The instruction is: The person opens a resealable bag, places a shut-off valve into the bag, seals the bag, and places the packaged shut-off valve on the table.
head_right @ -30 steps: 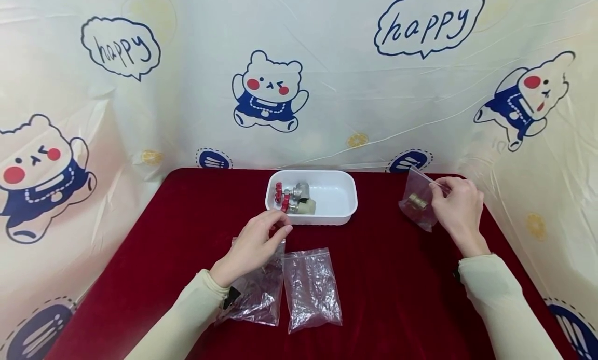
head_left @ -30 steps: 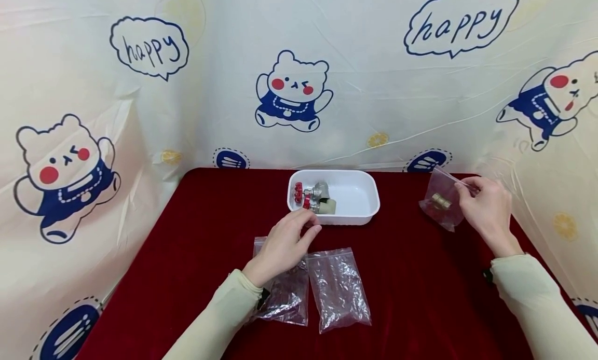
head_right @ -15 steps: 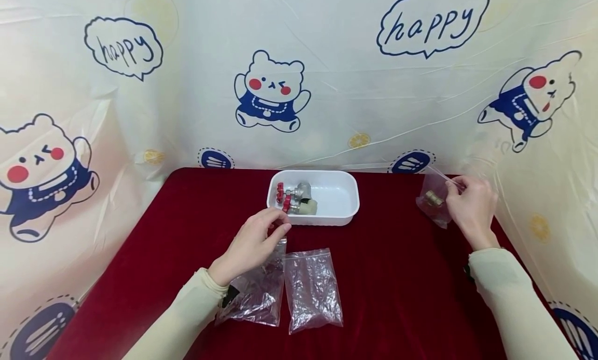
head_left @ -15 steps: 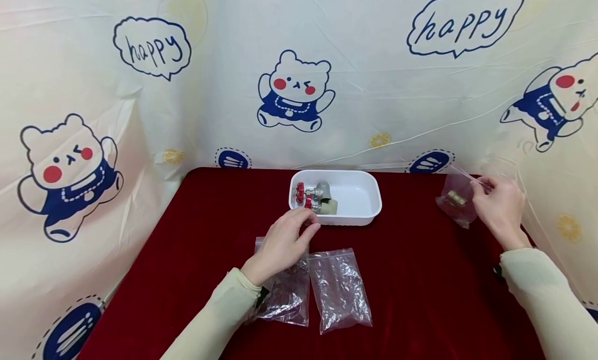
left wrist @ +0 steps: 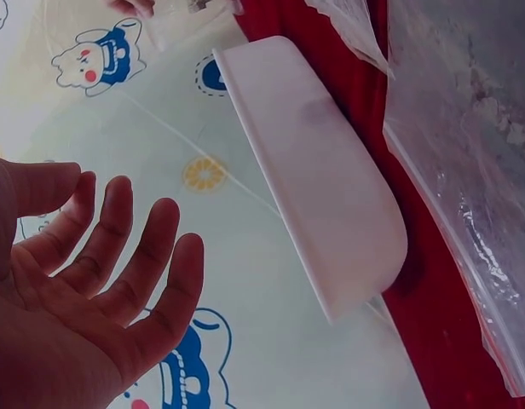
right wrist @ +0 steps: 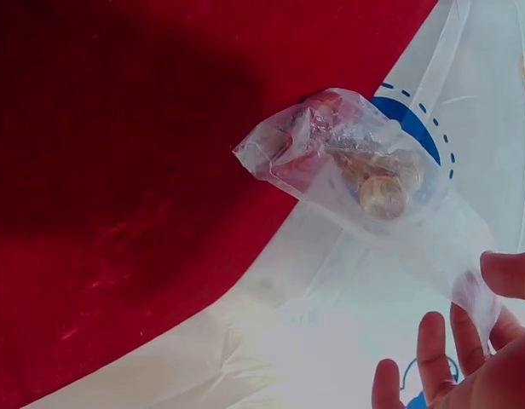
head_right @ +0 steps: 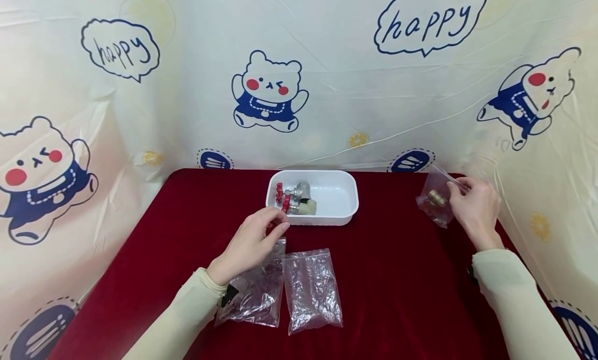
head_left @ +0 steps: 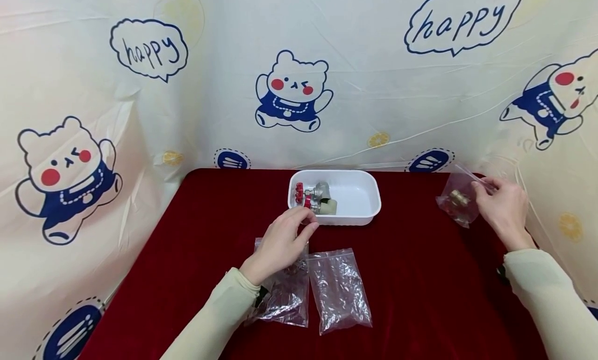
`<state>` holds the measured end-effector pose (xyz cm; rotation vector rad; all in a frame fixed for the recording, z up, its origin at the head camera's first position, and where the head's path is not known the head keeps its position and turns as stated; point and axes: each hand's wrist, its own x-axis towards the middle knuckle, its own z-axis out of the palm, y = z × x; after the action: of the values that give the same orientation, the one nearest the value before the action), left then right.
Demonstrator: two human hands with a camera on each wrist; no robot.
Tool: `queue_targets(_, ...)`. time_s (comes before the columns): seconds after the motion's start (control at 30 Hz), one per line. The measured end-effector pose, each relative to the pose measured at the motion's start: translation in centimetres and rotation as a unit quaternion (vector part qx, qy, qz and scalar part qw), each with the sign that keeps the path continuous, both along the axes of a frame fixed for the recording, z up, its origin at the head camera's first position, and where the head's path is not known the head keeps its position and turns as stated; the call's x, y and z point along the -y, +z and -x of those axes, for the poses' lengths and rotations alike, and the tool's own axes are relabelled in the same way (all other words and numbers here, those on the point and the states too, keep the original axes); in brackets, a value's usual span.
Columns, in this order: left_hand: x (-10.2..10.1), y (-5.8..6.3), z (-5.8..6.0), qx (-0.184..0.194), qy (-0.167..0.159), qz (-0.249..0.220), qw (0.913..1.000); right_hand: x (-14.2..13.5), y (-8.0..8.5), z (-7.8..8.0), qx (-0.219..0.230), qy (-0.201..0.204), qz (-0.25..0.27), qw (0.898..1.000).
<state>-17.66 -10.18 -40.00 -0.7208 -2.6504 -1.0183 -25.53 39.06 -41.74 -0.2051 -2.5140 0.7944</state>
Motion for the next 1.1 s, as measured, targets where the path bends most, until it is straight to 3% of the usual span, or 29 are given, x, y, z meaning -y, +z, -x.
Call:
queue_targets(0.17,0.1,0.2,0.1,-0.004,0.0,-0.001,1.0,0.1,0.5,-0.2,0.009,-0.003,0.013,1.0)
queue_targets(0.47,0.3,-0.1,0.3,0.005,-0.002,-0.001,1.0,2.4,2.0,-0.8,-0.1,-0.01,0.029,0.995)
queue_targets(0.7,0.2,-0.8,-0.1,0.031,0.003,0.007,0.9995,6.1,3.6,-1.7,-0.133,0.053,0.024,0.989)
queue_targets(1.1,0.1,-1.5,-0.5,0.032,-0.001,0.015,0.9994,13.5,3.5,-3.8,-0.148,0.182,-0.014,0.972)
